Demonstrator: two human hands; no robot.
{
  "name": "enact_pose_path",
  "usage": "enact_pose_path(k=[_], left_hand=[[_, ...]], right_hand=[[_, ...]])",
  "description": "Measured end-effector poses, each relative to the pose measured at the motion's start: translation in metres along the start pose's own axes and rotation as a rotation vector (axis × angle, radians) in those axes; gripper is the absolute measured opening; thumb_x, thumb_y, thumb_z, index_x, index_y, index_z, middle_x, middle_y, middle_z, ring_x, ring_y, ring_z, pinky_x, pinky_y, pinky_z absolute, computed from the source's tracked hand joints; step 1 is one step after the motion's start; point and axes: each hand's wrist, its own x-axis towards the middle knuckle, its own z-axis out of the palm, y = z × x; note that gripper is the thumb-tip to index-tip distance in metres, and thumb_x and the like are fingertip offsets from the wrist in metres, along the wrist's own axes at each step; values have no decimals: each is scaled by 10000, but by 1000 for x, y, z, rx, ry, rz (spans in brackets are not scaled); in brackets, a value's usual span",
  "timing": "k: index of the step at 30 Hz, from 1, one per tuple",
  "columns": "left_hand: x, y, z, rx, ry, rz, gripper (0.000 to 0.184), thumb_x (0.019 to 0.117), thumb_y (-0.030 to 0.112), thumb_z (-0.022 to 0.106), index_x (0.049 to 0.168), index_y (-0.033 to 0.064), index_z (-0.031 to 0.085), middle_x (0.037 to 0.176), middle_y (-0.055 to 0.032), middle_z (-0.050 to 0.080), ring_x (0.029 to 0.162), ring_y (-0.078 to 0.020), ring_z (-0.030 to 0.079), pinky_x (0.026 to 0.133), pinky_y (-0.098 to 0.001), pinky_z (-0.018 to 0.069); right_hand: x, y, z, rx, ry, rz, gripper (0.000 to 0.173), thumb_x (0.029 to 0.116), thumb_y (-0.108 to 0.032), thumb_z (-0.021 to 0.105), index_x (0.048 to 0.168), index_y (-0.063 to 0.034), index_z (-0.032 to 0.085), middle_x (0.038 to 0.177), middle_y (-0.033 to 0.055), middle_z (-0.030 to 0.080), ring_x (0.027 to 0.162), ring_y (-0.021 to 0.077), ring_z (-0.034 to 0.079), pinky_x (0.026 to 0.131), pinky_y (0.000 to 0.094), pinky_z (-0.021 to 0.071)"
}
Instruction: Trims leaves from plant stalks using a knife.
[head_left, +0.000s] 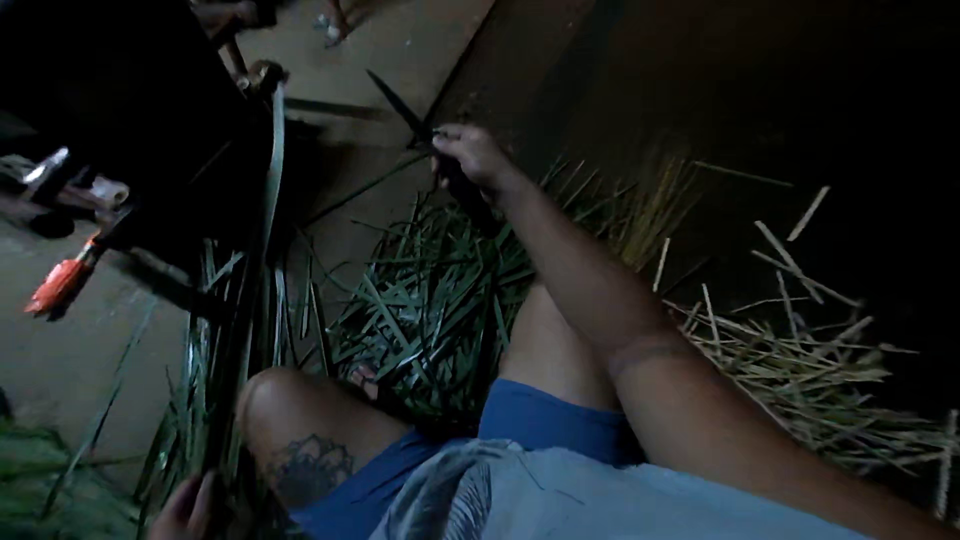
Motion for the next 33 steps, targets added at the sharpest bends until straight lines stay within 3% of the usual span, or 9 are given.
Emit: enact_pose_path(k=[2,3,4,6,9,12,18,27,33], left_hand=[[18,53,18,-8,47,44,424,1094,341,452,1289,-2,608,1078,-201,670,926,-253,664,839,-513,555],[26,80,27,-31,35,54,420,1097,325,456,1334,6,591,1162,-204,665,1014,-259,660,904,-513,537],[35,105,37,-60,5,50,438,1098,320,466,1405,21,559,1255,-201,646,1100,-259,648,969,-503,519],[55,137,62,-84,-4,72,408,1073,359,525,1343,60,590,1185,-164,658,1039,-250,660,908,-506,548],[56,196,96,-201,-71,60,374,1076,394,520,1337,129,558,930,-73,692,688,-163,671,588,-372,584],[60,224,127,-483,-137,82,296,1094,260,487,1357,129,525,884,-64,661,591,-135,605,508,-295,538],[69,235,144,-345,-70,226,290,1102,289,467,1311,168,627,733,-49,602,481,-122,507,436,-291,476],[65,242,150,-419,-76,257,234,1055,152,545,1258,98,650,863,-39,668,620,-98,593,563,-279,537],[62,241,153,-381,-54,218,205,1045,165,563,1191,122,701,819,-64,679,580,-138,601,509,-317,535]], right_hand=[[-65,-14,51,-61,-23,226,332,1117,-123,410,1380,51,517,914,195,640,705,229,663,625,288,580],[-83,-58,88,-198,7,725,364,1134,-139,339,1472,-138,474,1107,157,602,942,258,644,900,341,544],[-99,11,74,-43,-225,316,360,1113,-109,415,1421,59,494,917,223,633,707,242,663,624,293,579],[-106,69,84,-22,-462,264,356,1114,-213,461,1408,-32,548,844,113,665,624,142,633,544,251,545],[-124,72,98,-126,-586,409,385,1112,-222,470,1478,-107,506,867,100,662,604,140,619,548,272,546],[-129,80,97,-96,-657,399,392,1110,-211,475,1472,-58,474,867,114,660,591,139,619,540,266,546],[-125,87,90,-53,-676,454,393,1114,-238,469,1459,-50,469,861,109,664,593,141,628,532,265,552],[-117,87,89,-1,-661,483,368,1111,-225,478,1432,-45,493,854,112,664,592,143,626,527,262,544],[-116,90,89,60,-691,545,366,1109,-228,481,1422,-39,499,821,103,645,574,139,610,516,258,541]])
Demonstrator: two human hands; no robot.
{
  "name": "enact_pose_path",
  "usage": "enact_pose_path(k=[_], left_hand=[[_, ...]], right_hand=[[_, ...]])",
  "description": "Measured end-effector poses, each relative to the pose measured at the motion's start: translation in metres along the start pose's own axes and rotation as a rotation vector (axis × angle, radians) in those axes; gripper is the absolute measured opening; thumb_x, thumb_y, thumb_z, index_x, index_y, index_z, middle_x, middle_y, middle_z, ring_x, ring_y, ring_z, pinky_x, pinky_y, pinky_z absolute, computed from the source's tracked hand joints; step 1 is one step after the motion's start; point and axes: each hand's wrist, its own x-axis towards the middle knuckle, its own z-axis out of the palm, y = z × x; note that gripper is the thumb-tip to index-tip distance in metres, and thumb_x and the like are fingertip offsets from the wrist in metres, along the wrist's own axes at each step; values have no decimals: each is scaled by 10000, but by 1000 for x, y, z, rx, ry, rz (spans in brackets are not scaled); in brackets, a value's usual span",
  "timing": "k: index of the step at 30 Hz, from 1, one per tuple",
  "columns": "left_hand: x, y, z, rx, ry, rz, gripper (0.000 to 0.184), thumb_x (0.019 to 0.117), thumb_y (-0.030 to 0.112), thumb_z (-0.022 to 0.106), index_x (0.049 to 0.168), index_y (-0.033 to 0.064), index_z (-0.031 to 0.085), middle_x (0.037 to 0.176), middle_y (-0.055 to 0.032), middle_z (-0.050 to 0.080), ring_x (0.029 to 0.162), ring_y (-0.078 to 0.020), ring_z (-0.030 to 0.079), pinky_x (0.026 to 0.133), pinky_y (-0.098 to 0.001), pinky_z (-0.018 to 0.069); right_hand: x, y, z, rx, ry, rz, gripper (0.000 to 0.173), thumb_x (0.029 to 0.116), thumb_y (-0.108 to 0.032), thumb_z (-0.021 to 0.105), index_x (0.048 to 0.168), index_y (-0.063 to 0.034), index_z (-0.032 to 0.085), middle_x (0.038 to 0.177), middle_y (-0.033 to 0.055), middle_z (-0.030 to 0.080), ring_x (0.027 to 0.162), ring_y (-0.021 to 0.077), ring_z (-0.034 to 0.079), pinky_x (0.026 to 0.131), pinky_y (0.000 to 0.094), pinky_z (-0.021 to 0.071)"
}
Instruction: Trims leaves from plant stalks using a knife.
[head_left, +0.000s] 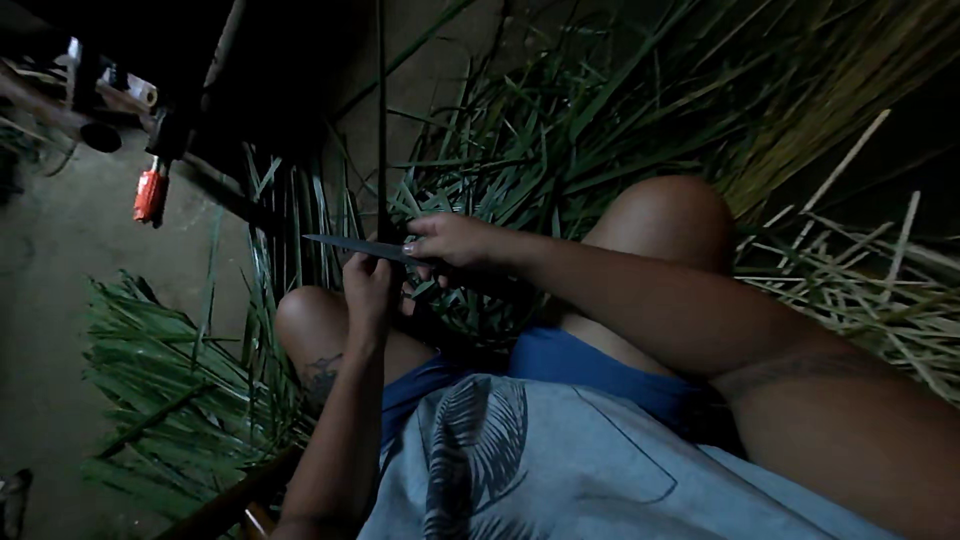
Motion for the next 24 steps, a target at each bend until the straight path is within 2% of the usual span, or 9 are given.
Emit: enact_pose_path(k=[1,4,7,10,13,16,24], left_hand=[[0,0,2,-6,20,7,188,1045,153,564,1158,106,706,805,-61,678,570,-131,595,505,-308,532],[1,3,6,23,64,7,176,1049,142,559,1104,76,712,831,-50,688,625,-116,619,579,-314,548],[-6,2,8,59,80,15,178,1060,203,563,1100,106,707,748,-72,654,534,-150,580,482,-330,518],[-14,3,10,52,87,21,170,1063,215,558,1064,107,688,678,-67,606,479,-154,531,440,-318,482],[-17,3,12,38,88,26,188,1072,222,548,1170,130,679,690,-65,607,464,-140,516,428,-302,476],[-17,-1,17,106,100,80,185,1075,205,538,1082,81,675,702,-76,615,500,-154,544,460,-325,497],[-18,-9,24,131,90,111,180,1076,192,534,1107,100,685,765,-72,640,559,-160,575,501,-344,516]], right_hand=[[1,1,-1,18,-3,3,362,1107,-231,485,1412,-38,506,817,104,644,569,140,606,510,256,539],[2,1,0,12,11,-1,337,1107,-226,484,1381,-34,525,825,109,653,561,141,602,498,254,528],[2,2,2,14,28,-4,346,1106,-236,488,1395,-51,529,819,107,651,546,144,596,481,256,524],[2,3,4,20,45,-11,356,1101,-235,501,1409,-59,534,814,107,642,546,148,599,485,260,533],[2,4,6,16,53,-19,351,1104,-238,493,1405,-61,532,815,104,636,561,148,598,499,257,532],[4,5,7,24,98,-40,342,1105,-239,492,1388,-57,548,802,96,641,558,140,595,501,256,525],[8,6,4,11,132,-59,326,1102,-222,499,1380,-66,569,812,103,639,575,149,605,518,268,539]])
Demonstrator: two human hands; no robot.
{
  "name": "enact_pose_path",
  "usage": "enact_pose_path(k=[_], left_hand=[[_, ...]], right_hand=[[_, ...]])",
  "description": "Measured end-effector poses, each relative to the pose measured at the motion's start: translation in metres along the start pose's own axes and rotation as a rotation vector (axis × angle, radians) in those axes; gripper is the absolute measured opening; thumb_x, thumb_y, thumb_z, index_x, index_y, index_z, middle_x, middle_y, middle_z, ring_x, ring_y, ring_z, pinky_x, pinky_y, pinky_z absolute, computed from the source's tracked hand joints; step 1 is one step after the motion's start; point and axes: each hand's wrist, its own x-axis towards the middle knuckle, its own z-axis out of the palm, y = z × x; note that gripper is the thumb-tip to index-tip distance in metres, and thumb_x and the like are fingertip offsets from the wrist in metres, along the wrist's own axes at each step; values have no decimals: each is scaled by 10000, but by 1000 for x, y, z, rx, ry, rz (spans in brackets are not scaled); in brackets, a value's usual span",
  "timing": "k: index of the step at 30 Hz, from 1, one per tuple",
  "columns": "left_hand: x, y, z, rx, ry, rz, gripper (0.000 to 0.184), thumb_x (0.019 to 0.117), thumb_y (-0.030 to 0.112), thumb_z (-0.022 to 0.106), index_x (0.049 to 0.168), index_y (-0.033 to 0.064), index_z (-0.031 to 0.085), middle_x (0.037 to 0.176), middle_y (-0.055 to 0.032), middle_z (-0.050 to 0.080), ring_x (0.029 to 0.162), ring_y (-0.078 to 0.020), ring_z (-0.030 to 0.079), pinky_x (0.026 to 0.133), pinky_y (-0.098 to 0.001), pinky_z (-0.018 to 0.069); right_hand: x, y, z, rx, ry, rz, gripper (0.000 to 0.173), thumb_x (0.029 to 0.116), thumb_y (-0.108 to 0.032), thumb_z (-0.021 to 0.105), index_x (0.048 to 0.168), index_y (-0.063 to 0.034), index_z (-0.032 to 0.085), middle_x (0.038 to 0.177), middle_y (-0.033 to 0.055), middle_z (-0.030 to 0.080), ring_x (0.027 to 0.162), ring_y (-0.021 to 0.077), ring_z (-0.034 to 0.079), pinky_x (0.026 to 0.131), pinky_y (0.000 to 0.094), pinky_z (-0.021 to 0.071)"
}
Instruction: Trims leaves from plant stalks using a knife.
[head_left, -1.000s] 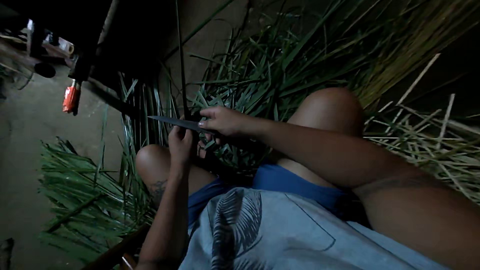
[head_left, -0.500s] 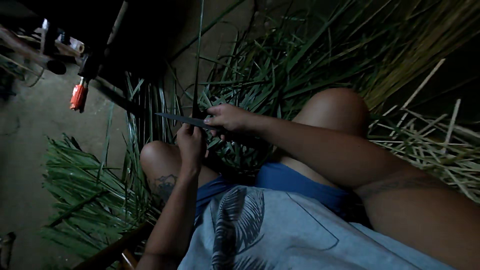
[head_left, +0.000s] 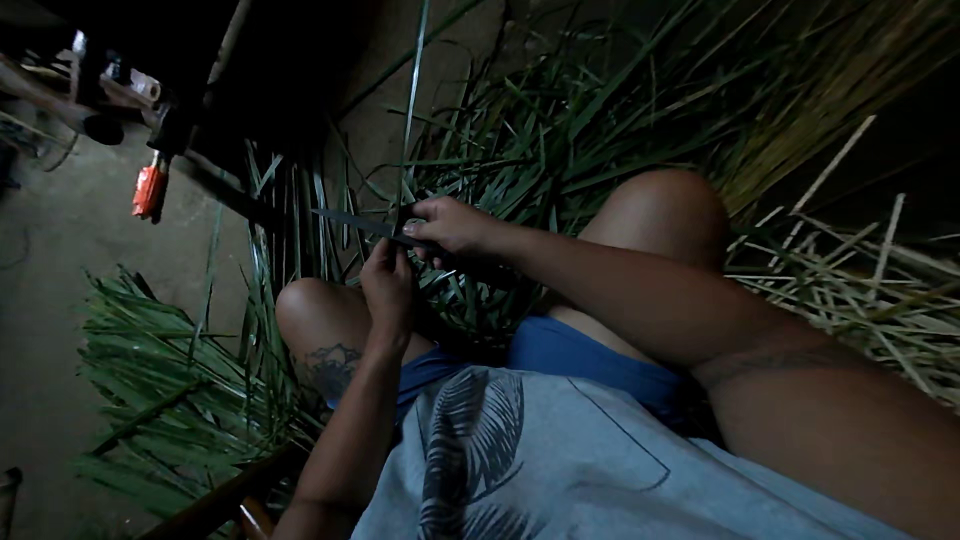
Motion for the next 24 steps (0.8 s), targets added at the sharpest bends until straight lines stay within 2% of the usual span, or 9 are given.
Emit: enact_pose_path(k=[5,8,10,11,14,16,20,24], left_hand=[[-1,-8,2,42,10,65,163,1070,163,534,1099,95,678,809,-73,659,607,-167,604,537,-365,539],[-1,-7,1,48,7,57,176,1071,160,528,1147,103,677,807,-79,654,589,-172,595,520,-366,529],[-3,-6,0,43,5,63,179,1070,153,530,1170,103,670,828,-82,657,600,-168,595,528,-356,529],[-3,-5,0,48,8,72,191,1068,145,533,1197,102,666,853,-86,665,617,-166,603,543,-353,534],[-5,-5,0,43,10,85,313,1058,114,544,1358,129,633,969,-89,700,660,-148,616,583,-335,546],[-6,-6,1,53,3,104,382,1047,81,545,1421,143,596,1050,-94,711,698,-149,637,616,-342,561],[-6,-8,1,142,14,159,417,1031,37,534,1437,123,576,1098,-116,709,767,-195,672,669,-399,586],[-5,-6,-3,173,13,210,415,1033,28,534,1437,113,572,1116,-104,721,822,-188,696,717,-396,601]], right_hand=[[-1,-1,-1,0,18,8,307,1098,-220,509,1340,-50,591,830,104,650,586,143,611,514,256,534],[2,0,-2,-2,14,-8,291,1101,-214,501,1309,-39,606,796,97,643,560,135,601,493,249,524],[3,0,-2,-4,12,-9,306,1103,-214,496,1337,-55,610,794,95,642,559,137,597,494,250,521],[3,-1,-3,-10,16,-5,311,1105,-215,492,1347,-64,615,798,92,644,562,136,599,498,250,523],[5,-2,-4,5,69,8,265,1102,-197,489,1252,-34,634,795,77,649,563,120,601,499,244,524],[5,-3,-6,32,92,21,243,1095,-173,488,1219,-24,633,798,75,650,578,125,612,509,244,531],[7,-2,-6,55,106,28,223,1091,-164,488,1196,-21,623,811,76,664,591,126,622,518,248,535],[7,-1,-5,97,116,10,238,1094,-158,482,1236,-24,616,799,80,661,568,128,611,497,247,528]])
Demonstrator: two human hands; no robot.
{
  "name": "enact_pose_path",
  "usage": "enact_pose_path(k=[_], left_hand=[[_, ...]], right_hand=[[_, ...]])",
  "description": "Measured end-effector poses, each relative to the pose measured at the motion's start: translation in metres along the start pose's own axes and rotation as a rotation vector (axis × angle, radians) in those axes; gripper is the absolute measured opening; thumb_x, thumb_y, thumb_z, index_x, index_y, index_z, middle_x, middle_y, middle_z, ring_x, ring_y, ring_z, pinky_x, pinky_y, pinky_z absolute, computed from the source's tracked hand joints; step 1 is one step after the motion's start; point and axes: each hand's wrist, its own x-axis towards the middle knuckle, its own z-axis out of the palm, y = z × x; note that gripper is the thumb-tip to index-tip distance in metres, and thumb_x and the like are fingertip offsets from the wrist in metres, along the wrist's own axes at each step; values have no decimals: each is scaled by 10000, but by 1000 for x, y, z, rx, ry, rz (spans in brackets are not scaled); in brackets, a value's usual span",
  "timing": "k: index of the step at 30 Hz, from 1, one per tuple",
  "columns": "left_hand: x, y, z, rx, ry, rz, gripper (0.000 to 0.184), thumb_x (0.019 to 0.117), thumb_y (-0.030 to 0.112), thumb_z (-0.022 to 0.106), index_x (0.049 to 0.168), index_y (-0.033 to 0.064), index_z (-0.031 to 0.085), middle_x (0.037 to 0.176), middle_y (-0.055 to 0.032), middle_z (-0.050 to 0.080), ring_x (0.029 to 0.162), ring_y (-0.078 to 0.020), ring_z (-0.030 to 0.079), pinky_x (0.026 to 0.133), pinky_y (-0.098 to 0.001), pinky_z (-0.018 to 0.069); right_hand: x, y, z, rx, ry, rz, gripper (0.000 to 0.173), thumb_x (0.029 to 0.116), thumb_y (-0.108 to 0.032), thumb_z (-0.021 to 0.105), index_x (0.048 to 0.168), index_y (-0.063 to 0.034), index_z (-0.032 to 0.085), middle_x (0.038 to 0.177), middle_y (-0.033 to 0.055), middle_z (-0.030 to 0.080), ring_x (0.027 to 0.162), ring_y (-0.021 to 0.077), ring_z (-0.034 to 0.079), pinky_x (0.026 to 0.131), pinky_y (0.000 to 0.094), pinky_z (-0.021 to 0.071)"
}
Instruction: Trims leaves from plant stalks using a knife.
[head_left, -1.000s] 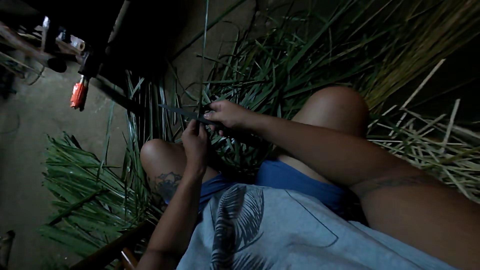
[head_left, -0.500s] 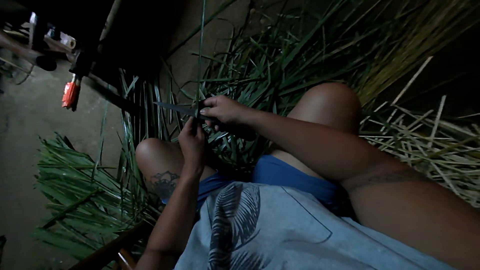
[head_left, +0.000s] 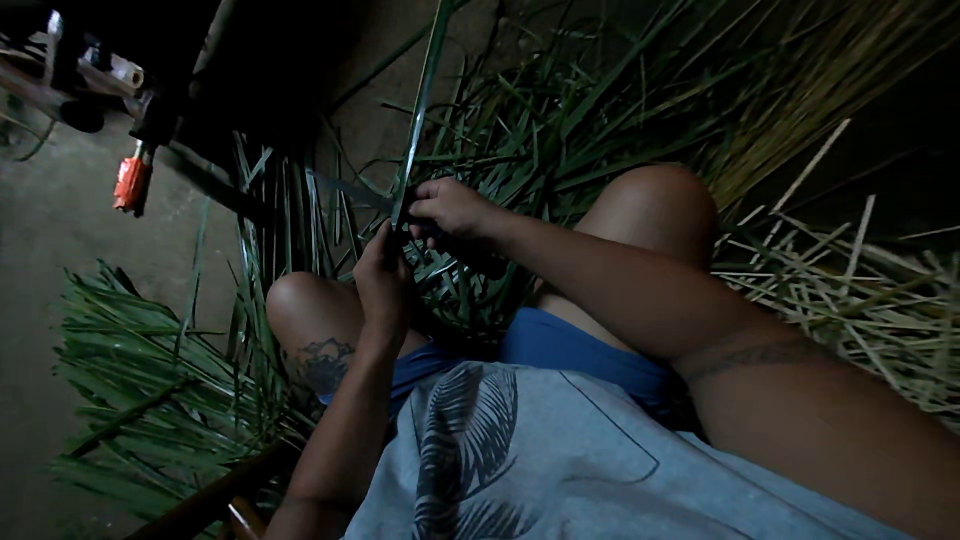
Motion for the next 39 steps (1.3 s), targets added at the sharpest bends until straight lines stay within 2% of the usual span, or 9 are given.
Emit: enact_pose_path(k=[5,8,12,15,20,27,33,36,39], left_hand=[[1,4,-6,66,-13,30,404,1040,43,536,1439,100,567,1133,-113,714,870,-203,700,769,-405,598],[0,4,-8,116,-10,68,409,1030,31,531,1434,81,566,1136,-133,709,891,-238,699,788,-436,593],[-5,5,-8,101,-23,49,419,1024,14,534,1435,85,575,1186,-130,704,953,-231,704,837,-430,593],[-5,2,-8,84,-14,82,396,1019,1,539,1405,69,598,1183,-106,716,999,-195,710,888,-399,594],[-10,2,-12,88,-45,77,409,1009,7,562,1407,93,604,1137,-97,726,961,-197,714,847,-418,601],[-20,-9,-14,78,-27,105,386,1001,20,589,1382,71,619,1123,-87,734,983,-168,715,884,-384,602],[-35,-23,-18,18,-37,124,462,941,4,642,1394,91,617,1067,-83,729,849,-139,699,760,-343,608],[-40,-29,-22,48,-51,142,400,972,21,599,1370,52,625,1075,-65,734,902,-123,704,821,-318,605],[-49,-38,-26,41,-53,148,380,972,4,583,1348,9,632,1101,-95,733,956,-152,713,869,-339,606]], right_hand=[[-2,-2,-1,3,-5,-22,233,1093,-152,482,1230,-17,615,808,83,656,579,126,612,508,240,529],[-2,-6,-4,-26,46,-77,210,1094,-150,470,1166,-16,614,801,67,662,591,115,620,527,244,536],[1,-16,-22,86,92,-78,261,1097,-181,482,1260,-33,622,811,70,636,588,128,604,519,246,536],[-1,-17,-26,162,106,-64,270,1097,-200,489,1279,-46,617,789,58,626,569,123,597,500,236,529],[0,-18,-29,180,124,-72,269,1099,-193,475,1279,-44,608,812,69,633,578,127,603,506,240,534],[2,-20,-36,207,157,-78,278,1102,-189,459,1297,-58,607,805,73,632,573,133,607,498,242,534],[2,-24,-42,216,184,-76,287,1100,-204,462,1317,-70,595,819,67,628,575,123,595,504,239,528],[2,-24,-44,225,191,-87,273,1099,-190,461,1295,-54,594,824,70,629,580,126,598,512,240,533],[4,-26,-49,239,210,-105,280,1105,-184,441,1300,-41,581,825,70,630,575,122,597,513,238,533]])
